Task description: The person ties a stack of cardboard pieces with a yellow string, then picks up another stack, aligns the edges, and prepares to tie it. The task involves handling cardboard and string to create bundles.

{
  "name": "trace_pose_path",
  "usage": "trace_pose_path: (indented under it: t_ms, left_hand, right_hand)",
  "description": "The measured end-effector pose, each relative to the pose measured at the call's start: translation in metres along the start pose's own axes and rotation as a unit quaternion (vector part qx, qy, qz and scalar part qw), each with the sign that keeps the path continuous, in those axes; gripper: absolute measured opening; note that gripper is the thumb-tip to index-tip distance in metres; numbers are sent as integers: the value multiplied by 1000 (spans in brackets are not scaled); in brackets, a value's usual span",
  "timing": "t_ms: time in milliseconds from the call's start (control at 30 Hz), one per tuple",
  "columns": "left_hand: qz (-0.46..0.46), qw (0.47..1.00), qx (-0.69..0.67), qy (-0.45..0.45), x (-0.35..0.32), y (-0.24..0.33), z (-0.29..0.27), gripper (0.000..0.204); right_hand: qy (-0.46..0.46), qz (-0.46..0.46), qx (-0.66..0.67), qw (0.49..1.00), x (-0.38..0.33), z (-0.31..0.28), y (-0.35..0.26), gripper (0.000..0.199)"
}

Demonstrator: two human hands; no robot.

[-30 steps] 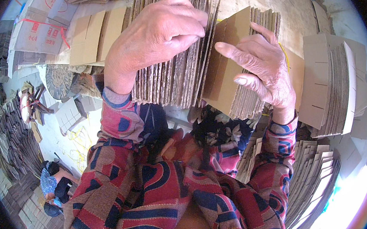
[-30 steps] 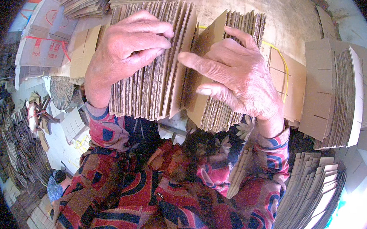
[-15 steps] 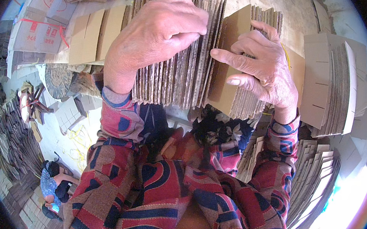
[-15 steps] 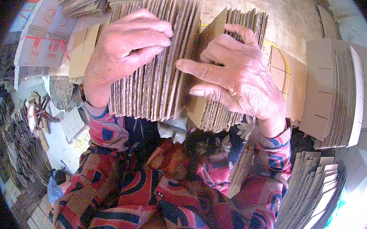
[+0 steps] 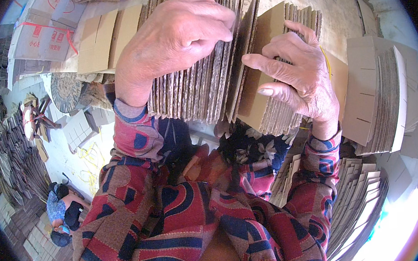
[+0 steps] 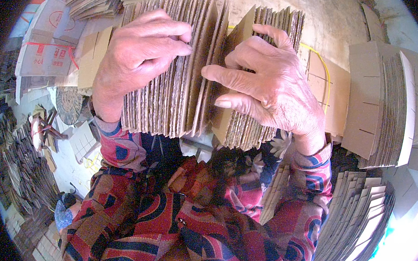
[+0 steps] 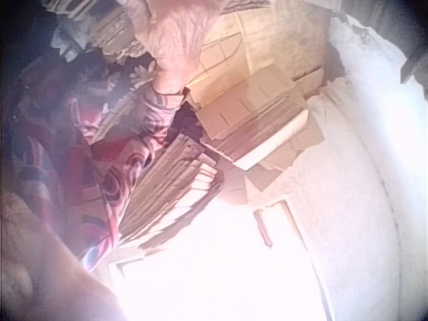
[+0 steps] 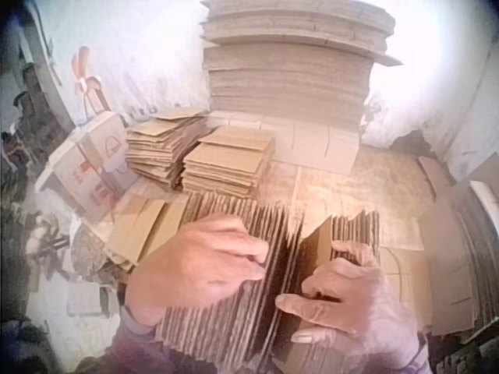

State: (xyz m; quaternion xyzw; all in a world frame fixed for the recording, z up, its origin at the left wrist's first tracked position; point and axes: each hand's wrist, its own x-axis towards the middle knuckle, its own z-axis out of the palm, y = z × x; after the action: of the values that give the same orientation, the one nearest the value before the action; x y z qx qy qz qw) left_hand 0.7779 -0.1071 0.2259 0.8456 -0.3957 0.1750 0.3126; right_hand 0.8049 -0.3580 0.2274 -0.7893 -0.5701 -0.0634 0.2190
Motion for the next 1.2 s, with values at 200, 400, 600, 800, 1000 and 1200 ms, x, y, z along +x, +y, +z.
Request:
trace_pose_path:
  t_ms: [200, 400, 600, 800, 1000, 1200]
  left_hand:
    - [-14, 1000, -2, -10, 1, 1, 1, 17]
    - [-9, 1000, -4, -4, 3, 3, 0, 16]
    - [-17, 1000, -3, -10, 1, 2, 0, 15]
    - [-4, 1000, -2, 4, 0, 1, 1, 15]
    - [-19, 1000, 2, -16, -2, 2, -4, 17]
    - [-18, 1000, -15, -12, -3, 0, -2, 16]
  right_hand:
    - [26, -21, 5, 999, 2, 6, 2, 48]
    - [13, -16, 14, 1000, 3, 7, 4, 50]
    - [2, -4, -10, 1000, 8, 6, -2, 54]
    - [5, 8, -5, 1000, 7, 5, -4, 56]
    - [23, -2, 3, 1000, 4, 7, 0, 56]
    - [36, -14, 16, 999, 5, 4, 2, 51]
